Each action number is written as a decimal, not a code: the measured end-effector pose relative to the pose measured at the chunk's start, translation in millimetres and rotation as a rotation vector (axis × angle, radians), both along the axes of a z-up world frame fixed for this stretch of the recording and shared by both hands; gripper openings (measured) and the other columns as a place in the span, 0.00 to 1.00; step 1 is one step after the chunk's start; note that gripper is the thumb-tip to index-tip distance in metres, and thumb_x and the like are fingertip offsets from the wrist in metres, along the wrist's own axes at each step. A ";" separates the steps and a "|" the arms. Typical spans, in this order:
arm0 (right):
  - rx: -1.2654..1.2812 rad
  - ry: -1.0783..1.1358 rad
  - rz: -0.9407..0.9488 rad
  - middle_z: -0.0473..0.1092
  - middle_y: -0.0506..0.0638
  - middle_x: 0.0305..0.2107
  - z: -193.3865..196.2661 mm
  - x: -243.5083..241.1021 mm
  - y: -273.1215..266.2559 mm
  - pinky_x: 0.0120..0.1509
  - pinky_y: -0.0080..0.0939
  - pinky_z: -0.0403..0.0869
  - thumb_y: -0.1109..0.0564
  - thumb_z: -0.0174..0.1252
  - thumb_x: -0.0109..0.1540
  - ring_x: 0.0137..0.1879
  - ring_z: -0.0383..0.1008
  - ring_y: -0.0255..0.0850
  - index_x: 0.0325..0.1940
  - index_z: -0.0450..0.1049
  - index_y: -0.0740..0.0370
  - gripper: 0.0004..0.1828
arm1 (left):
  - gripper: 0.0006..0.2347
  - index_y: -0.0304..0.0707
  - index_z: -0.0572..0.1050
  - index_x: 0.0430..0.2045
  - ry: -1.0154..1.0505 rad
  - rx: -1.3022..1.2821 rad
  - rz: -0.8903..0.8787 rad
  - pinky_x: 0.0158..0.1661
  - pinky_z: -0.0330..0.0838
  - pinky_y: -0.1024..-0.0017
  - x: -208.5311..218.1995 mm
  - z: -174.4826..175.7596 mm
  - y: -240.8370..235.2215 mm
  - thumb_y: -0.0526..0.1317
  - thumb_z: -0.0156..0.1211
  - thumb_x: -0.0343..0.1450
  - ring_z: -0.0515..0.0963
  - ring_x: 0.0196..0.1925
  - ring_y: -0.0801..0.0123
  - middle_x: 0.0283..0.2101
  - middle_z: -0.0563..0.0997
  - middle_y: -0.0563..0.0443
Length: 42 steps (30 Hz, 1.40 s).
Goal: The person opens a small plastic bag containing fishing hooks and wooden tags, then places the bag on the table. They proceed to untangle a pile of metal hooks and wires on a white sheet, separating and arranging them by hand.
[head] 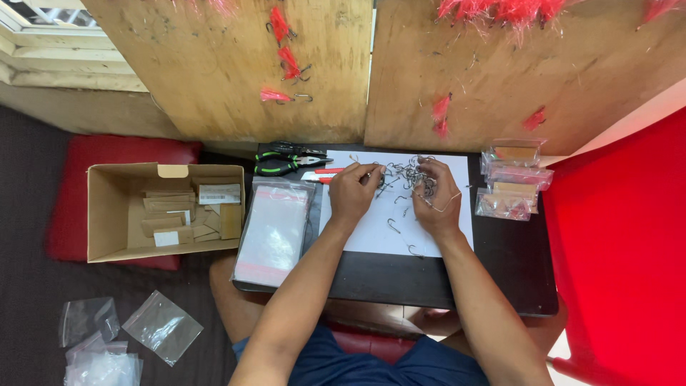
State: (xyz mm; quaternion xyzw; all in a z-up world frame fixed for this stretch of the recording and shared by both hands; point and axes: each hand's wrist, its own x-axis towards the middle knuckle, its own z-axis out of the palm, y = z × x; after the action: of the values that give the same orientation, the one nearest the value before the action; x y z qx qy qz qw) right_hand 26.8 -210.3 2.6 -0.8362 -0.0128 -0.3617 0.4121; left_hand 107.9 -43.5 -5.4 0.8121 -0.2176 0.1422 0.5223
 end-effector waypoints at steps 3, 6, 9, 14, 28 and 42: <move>-0.197 -0.017 -0.067 0.74 0.57 0.46 -7.9 0.3 -3.1 0.54 0.53 0.77 0.65 0.55 0.57 0.46 0.79 0.55 0.53 0.70 0.62 0.19 | 0.03 0.38 0.84 0.29 -0.086 -0.068 -0.037 0.24 0.72 0.72 -3.8 1.2 0.5 0.37 0.67 0.69 0.79 0.22 0.61 0.18 0.77 0.47; -0.319 0.003 -0.107 0.76 0.52 0.43 -28.3 0.4 -13.8 0.56 0.50 0.73 0.62 0.53 0.55 0.44 0.79 0.48 0.55 0.72 0.60 0.23 | 0.02 0.40 0.84 0.29 -0.087 -0.135 -0.044 0.24 0.72 0.73 -3.3 -3.5 0.1 0.37 0.68 0.69 0.80 0.23 0.63 0.21 0.79 0.49; -0.365 0.036 -0.123 0.76 0.50 0.43 -8.8 -10.3 -5.6 0.62 0.51 0.67 0.60 0.52 0.51 0.46 0.77 0.47 0.57 0.70 0.58 0.28 | 0.02 0.42 0.84 0.30 -0.044 -0.202 -0.047 0.24 0.72 0.74 -0.6 -12.6 1.6 0.37 0.68 0.69 0.80 0.23 0.65 0.22 0.81 0.48; -0.280 -0.030 -0.144 0.75 0.48 0.45 -5.8 -13.1 -10.9 0.59 0.50 0.65 0.55 0.48 0.59 0.47 0.74 0.46 0.55 0.71 0.57 0.20 | 0.03 0.37 0.84 0.30 0.075 -0.322 -0.092 0.24 0.70 0.74 1.9 -12.8 3.1 0.36 0.67 0.70 0.78 0.22 0.68 0.23 0.82 0.45; -0.178 0.157 0.246 0.76 0.49 0.30 23.8 35.8 -18.6 0.45 0.46 0.71 0.59 0.66 0.61 0.35 0.71 0.46 0.43 0.82 0.55 0.07 | 0.02 0.40 0.85 0.31 -0.072 -0.328 -0.104 0.22 0.68 0.77 3.2 1.6 -0.2 0.34 0.67 0.69 0.76 0.19 0.70 0.21 0.79 0.48; 0.025 0.424 0.336 0.74 0.55 0.23 11.2 31.0 -28.4 0.36 0.42 0.71 0.66 0.63 0.59 0.28 0.69 0.41 0.41 0.82 0.63 0.08 | 0.01 0.41 0.84 0.30 -0.114 -0.309 -0.150 0.21 0.68 0.74 6.0 1.2 -8.0 0.35 0.69 0.69 0.76 0.19 0.65 0.19 0.77 0.49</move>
State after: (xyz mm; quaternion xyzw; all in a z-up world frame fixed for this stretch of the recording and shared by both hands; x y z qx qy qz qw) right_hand 57.8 -238.7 13.8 -0.8742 -0.0601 -0.1051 0.4703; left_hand 113.9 -51.5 -4.1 0.6944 -0.2826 0.1805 0.6367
